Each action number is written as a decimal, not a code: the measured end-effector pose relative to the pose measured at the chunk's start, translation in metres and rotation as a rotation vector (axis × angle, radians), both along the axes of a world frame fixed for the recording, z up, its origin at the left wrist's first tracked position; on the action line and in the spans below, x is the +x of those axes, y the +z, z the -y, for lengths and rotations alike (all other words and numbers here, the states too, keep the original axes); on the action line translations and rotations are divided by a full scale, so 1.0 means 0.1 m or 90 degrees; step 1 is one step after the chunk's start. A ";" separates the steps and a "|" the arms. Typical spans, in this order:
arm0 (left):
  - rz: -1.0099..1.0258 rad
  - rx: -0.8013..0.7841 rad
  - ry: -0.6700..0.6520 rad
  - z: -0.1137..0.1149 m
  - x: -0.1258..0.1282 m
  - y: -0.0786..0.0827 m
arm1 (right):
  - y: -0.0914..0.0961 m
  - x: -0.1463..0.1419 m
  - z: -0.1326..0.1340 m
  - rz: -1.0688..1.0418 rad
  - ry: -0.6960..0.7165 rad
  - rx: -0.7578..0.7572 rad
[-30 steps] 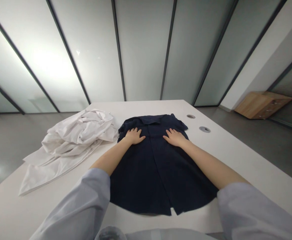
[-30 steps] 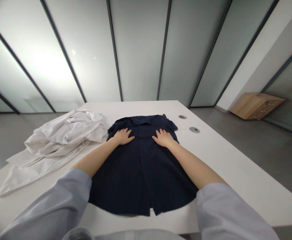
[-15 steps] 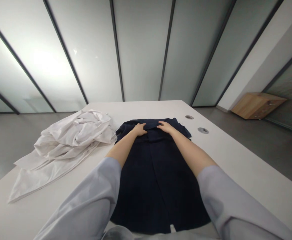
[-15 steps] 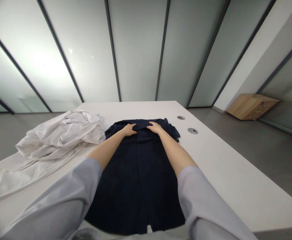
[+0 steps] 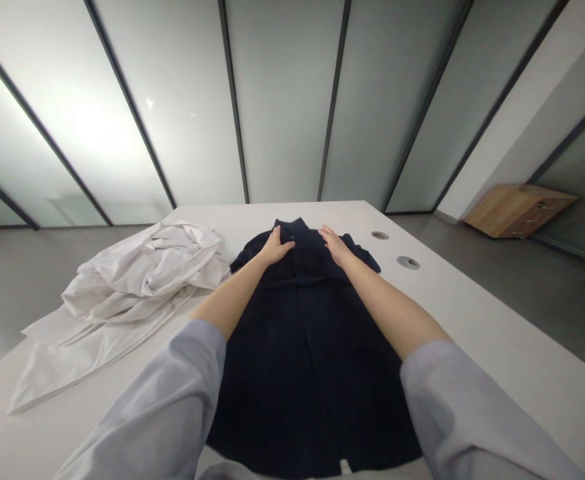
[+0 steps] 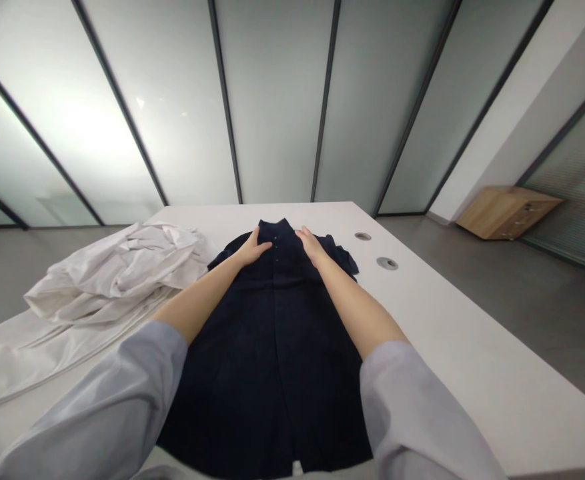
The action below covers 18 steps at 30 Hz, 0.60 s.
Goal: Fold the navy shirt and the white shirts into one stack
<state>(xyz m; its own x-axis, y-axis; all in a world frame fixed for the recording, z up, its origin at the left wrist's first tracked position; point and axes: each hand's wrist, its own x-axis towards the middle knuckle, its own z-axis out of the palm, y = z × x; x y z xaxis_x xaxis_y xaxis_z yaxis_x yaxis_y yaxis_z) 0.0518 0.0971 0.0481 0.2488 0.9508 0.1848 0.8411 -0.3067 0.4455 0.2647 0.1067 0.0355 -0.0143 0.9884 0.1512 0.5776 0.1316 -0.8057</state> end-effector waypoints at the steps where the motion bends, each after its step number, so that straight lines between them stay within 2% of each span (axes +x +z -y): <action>1: -0.035 0.003 -0.024 0.08 -0.02 -0.03 | -0.01 0.00 0.07 0.052 0.020 0.006; 4: -0.163 -0.032 -0.067 0.34 -0.06 -0.17 | -0.11 0.02 0.29 0.261 0.079 0.020; 8: -0.252 -0.077 -0.073 0.62 -0.08 -0.38 | -0.31 0.08 0.57 0.492 0.100 -0.072; 11: -0.253 -0.054 -0.093 0.72 -0.10 -0.49 | -0.43 0.17 0.70 0.547 0.082 -0.094; 14: -0.226 0.013 -0.100 0.74 -0.15 -0.49 | -0.47 0.26 0.74 0.553 0.067 -0.083; 16: -0.196 0.095 -0.051 0.70 -0.23 -0.43 | -0.47 0.29 0.74 0.557 0.064 -0.081; 18: -0.173 0.160 0.043 0.60 -0.36 -0.35 | -0.45 0.29 0.74 0.560 0.062 -0.076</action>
